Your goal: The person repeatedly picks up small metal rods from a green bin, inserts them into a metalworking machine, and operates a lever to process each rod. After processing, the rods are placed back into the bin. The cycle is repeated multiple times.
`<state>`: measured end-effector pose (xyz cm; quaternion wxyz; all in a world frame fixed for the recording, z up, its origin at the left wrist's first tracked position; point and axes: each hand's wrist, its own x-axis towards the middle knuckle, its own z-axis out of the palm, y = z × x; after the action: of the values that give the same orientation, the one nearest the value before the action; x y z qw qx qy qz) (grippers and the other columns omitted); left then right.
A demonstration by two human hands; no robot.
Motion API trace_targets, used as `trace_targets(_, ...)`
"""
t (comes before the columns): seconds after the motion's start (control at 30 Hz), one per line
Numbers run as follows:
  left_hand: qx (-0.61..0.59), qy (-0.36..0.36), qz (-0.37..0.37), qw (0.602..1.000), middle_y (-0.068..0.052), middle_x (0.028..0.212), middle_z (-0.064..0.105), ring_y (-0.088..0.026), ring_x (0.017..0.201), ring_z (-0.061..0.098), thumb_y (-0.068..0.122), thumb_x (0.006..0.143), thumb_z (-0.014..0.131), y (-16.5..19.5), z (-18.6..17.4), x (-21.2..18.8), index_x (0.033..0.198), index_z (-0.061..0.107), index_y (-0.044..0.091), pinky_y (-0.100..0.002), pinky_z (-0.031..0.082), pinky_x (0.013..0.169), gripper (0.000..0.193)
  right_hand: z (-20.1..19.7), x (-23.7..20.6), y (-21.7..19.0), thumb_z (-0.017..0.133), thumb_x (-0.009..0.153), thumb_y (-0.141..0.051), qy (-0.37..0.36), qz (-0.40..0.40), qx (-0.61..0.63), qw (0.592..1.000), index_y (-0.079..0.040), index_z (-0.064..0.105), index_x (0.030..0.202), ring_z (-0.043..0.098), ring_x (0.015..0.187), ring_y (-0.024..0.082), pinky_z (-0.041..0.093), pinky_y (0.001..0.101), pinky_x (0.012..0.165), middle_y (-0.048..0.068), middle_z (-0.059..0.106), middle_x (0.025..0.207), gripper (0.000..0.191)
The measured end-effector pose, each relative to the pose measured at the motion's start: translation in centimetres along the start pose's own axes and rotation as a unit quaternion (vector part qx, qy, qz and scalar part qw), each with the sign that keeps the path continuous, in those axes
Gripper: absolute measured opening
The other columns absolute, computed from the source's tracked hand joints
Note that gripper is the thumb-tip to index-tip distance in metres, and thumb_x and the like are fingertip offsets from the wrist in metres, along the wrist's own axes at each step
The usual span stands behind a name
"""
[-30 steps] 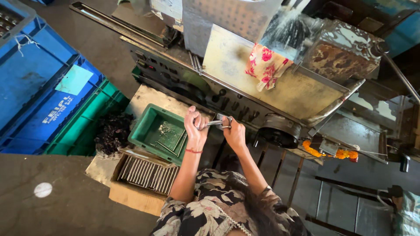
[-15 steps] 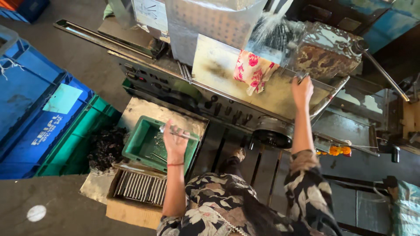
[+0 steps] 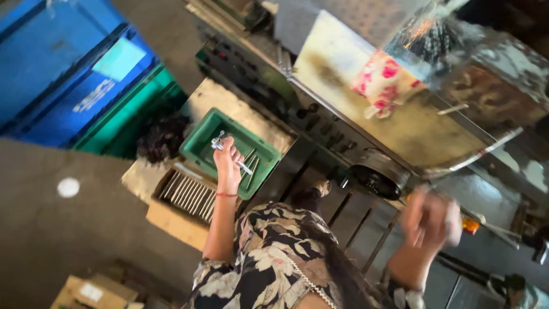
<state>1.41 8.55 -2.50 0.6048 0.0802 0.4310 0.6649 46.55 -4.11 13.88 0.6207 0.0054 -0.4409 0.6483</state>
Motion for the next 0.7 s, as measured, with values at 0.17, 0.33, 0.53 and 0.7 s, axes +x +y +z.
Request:
trace_targets(0.17,0.022,0.034,0.03,0.999,0.01,0.066,0.036,-0.004,0.052,0.033,0.02,0.094,0.07,0.0,-1.6,0.6,0.096,0.06,0.013,-0.023,0.028,0.047,0.013,4.4,-1.2,4.2,0.053,0.103,-0.026,-0.25,0.394,-0.09,0.88,0.003,0.058,0.137,0.068,0.095,0.035,0.058,0.0426,0.077,0.032,0.065,0.129,0.044)
trace_targets(0.33,0.196,-0.021,0.095,0.976,0.009,0.072,0.047,-0.005,0.059,0.038,0.025,0.102,0.072,-1.2,-0.5,-0.2,0.097,0.064,0.008,-0.026,0.031,0.051,0.02,-0.4,-3.1,18.3,0.054,0.104,-0.027,-0.16,0.473,-0.476,0.724,-0.004,0.058,0.131,0.066,0.083,0.019,0.055,0.0324,0.084,0.01,0.064,0.116,0.036)
trace_targets(0.53,0.679,-0.061,0.247,0.689,0.007,0.062,0.053,-0.009,0.051,0.045,0.041,0.088,0.08,-0.5,0.9,-1.9,0.104,0.064,0.009,-0.03,0.037,0.047,0.039,-7.0,-0.8,30.2,0.048,0.099,-0.016,-0.005,0.483,-0.501,0.718,-0.003,0.062,0.103,0.066,0.06,0.021,0.052,0.0355,0.054,0.012,0.07,0.077,0.019)
trace_targets(0.7,0.344,-0.101,0.22,0.907,0.01,0.067,0.052,-0.003,0.061,0.043,0.028,0.095,0.074,-2.5,1.3,-0.5,0.093,0.063,0.009,-0.025,0.035,0.052,0.023,-4.7,5.4,32.8,0.048,0.112,-0.032,0.208,0.316,-0.197,0.904,-0.007,0.058,0.097,0.043,0.052,0.007,0.033,0.0231,0.047,-0.002,0.05,0.067,0.031)
